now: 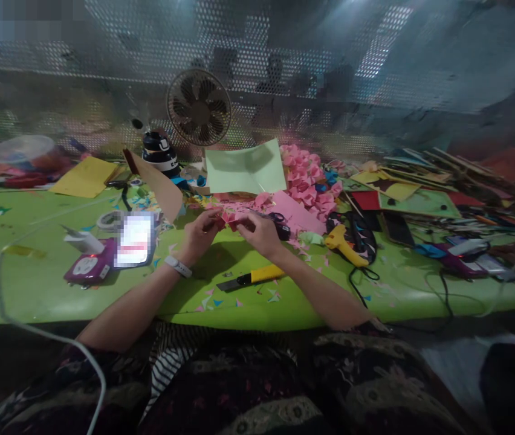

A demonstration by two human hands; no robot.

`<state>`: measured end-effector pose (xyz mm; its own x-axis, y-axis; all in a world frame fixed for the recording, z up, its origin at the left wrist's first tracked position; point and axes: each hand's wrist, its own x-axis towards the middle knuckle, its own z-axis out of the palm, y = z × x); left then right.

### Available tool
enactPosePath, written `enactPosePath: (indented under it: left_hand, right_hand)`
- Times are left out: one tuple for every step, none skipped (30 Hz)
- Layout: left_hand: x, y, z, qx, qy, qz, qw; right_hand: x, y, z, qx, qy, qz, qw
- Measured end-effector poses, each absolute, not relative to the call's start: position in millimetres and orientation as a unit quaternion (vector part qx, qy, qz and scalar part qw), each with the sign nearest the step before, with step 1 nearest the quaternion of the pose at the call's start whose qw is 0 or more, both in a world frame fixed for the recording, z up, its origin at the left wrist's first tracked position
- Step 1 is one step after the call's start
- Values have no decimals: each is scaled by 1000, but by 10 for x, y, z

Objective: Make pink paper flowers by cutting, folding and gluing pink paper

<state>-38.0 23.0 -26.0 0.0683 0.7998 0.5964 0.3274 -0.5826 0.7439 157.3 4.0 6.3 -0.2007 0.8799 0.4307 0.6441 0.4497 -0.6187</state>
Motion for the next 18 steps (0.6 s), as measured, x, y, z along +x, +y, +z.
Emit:
enactPosePath:
  left_hand:
    - [-384,224,-260,705,407,544,204]
    - [-390,216,-261,711,410,538,194]
    - [-395,208,-262,717,411,531,184]
    - [-399,199,-263,724,410,525,175]
    - [-402,189,-261,731,409,520,169]
    - [-402,179,-257,736,407,515,167]
    - [-400,168,-250,738,406,512,168]
    - [-395,158,-241,738,404,512,173]
    - [-390,148,-228,736,400,515,183]
    - [-384,140,-214,732,395,518,200]
    - [-378,135,-199,726,390,521,222]
    - [-375,132,-184,720,384,522,250]
    - [-373,132,-170,713,380,518,282]
    - [-373,134,-159,706,377,511,314]
    - [-374,138,-151,700,374,505,341]
    - [-376,144,-147,694,370,500,363]
    - [-378,150,-145,689,367,499,376]
    - [-378,155,-146,686,365,502,380]
  right_hand:
    - [1567,33,63,-493,-770,145,378]
    - [1560,24,62,-481,-781,137,374]
    - [1553,14,61,-470,-788,130,374]
    - [1547,6,59,-461,-794,126,376]
    - [1542,0,57,-455,-797,124,377]
    - [1542,-2,54,-454,-798,121,379]
    - [1544,0,51,-455,-797,119,379]
    - [1550,8,47,-456,-796,119,380]
    - [1559,19,43,-455,-795,119,382]
    - [1569,32,40,-453,-795,120,384]
    - [1580,46,37,-450,-796,122,386]
    - [1589,59,35,-448,-796,124,388]
    - [1596,70,35,-446,-796,126,389]
    - [1601,77,38,-447,-795,127,391]
    - [1604,79,43,-448,-793,128,392]
    - [1604,78,50,-450,-793,131,390]
    - [1602,74,59,-452,-792,134,389]
    - [1600,67,68,-455,-791,139,385]
